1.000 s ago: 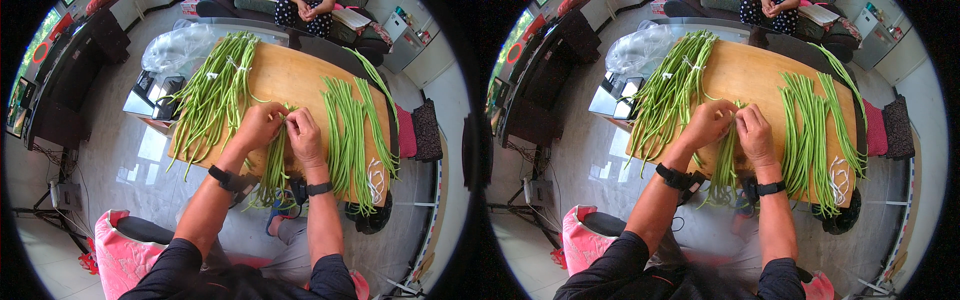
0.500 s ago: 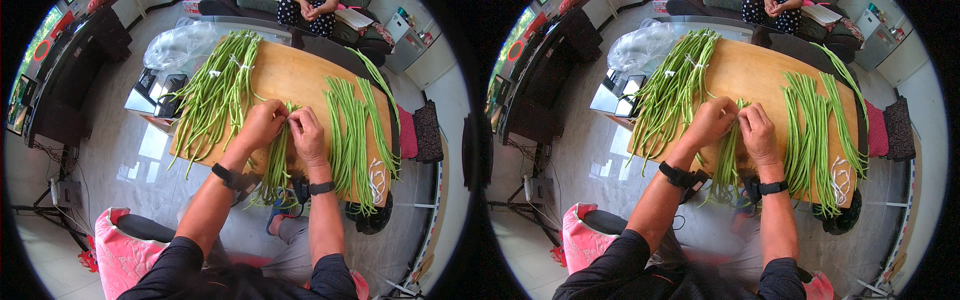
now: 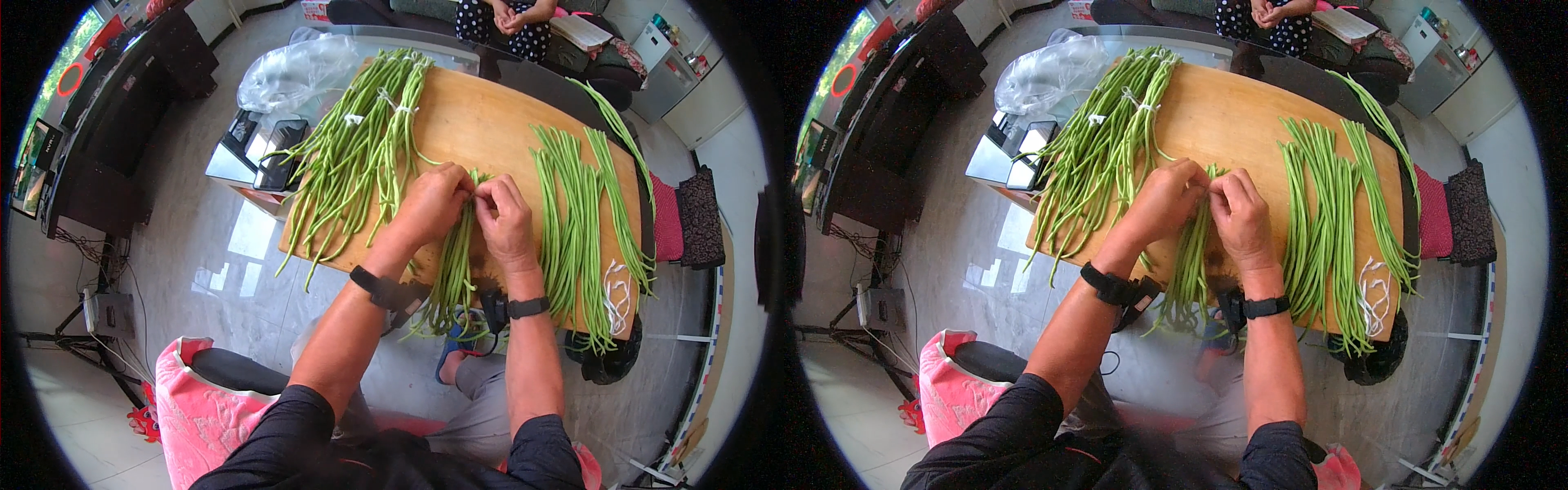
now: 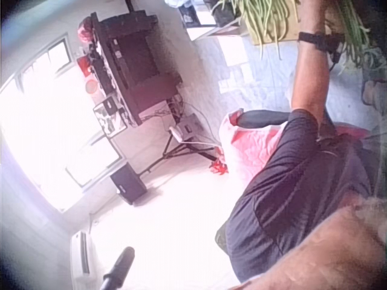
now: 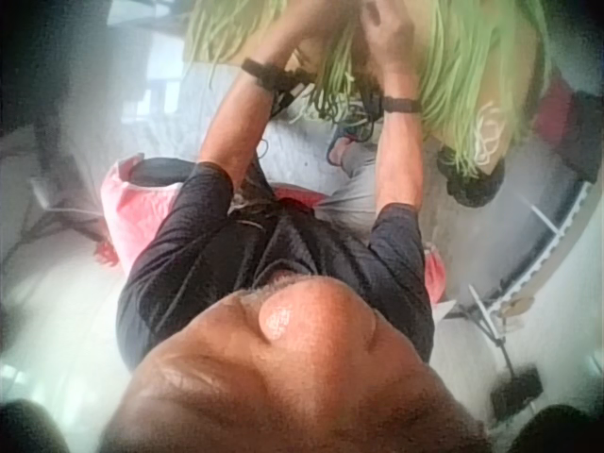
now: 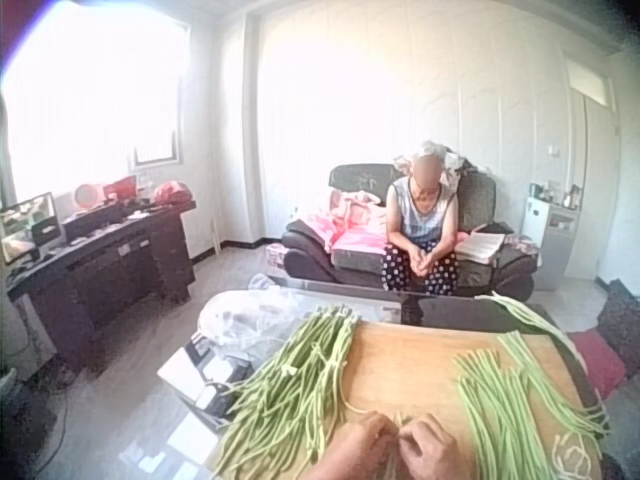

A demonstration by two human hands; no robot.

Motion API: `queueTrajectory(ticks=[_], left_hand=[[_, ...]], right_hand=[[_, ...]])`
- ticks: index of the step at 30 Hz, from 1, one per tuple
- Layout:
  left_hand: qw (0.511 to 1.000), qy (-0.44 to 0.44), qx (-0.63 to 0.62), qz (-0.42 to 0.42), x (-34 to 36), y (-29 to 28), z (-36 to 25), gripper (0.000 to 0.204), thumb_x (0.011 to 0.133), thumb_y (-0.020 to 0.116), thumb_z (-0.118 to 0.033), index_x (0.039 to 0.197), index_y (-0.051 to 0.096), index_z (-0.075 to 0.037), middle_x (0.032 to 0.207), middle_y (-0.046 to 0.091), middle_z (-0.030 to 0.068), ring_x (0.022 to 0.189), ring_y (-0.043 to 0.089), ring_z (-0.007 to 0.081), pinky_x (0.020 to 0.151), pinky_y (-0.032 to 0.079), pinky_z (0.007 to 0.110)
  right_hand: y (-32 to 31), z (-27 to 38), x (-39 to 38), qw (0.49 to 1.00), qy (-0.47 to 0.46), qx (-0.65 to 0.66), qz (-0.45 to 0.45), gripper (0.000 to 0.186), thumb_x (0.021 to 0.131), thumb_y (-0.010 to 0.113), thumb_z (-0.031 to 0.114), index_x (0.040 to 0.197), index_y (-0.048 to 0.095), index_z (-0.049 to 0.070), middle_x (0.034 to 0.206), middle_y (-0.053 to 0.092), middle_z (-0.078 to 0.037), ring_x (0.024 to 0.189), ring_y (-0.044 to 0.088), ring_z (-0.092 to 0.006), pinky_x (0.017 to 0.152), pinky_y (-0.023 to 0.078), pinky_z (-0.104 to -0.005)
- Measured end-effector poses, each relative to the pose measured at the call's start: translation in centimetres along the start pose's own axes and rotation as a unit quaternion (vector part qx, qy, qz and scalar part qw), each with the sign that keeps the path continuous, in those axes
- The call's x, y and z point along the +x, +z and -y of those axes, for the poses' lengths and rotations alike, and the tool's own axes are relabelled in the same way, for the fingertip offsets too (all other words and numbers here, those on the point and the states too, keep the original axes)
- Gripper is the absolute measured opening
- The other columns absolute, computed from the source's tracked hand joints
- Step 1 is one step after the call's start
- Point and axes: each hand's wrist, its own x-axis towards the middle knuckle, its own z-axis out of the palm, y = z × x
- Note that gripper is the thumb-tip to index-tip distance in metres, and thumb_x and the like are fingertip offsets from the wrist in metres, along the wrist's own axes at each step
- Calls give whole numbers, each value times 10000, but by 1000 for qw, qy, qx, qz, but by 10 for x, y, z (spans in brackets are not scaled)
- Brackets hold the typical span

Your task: The person gathers long beans on a wooden board and ties them into bundles using pieces of white string.

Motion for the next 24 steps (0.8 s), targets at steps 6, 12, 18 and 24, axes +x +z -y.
queueTrajectory(ticks=[6,12,18,24], left_hand=[[999,-7,7,-36,-2,10,-5,65,886,636,-21,925,612,25,922,675,232,877,665,437,759,531,468],[996,-6,67,-62,-6,18,-8,82,915,571,-7,996,574,8,980,653,239,858,643,473,738,518,521],[992,-22,111,-53,-8,18,-14,131,886,547,20,1016,548,5,998,635,251,853,632,496,740,511,547],[989,-53,124,-62,-8,17,-16,150,873,558,26,1019,535,2,1013,624,247,873,628,502,746,503,561]], right_hand=[[-1,-4,-1,999,42,23,14,192,833,683,-104,966,592,-1,913,597,-159,798,641,-351,684,535,-407],[1,-2,0,997,74,21,9,172,833,696,-97,949,603,-11,902,612,-148,779,654,-303,687,542,-375],[-2,1,1,997,80,16,0,142,846,702,-89,928,609,-20,877,621,-144,752,657,-269,683,542,-349],[-7,-1,-1,997,69,-18,13,131,844,694,-78,906,590,-26,857,619,-172,743,633,-335,665,510,-389]])
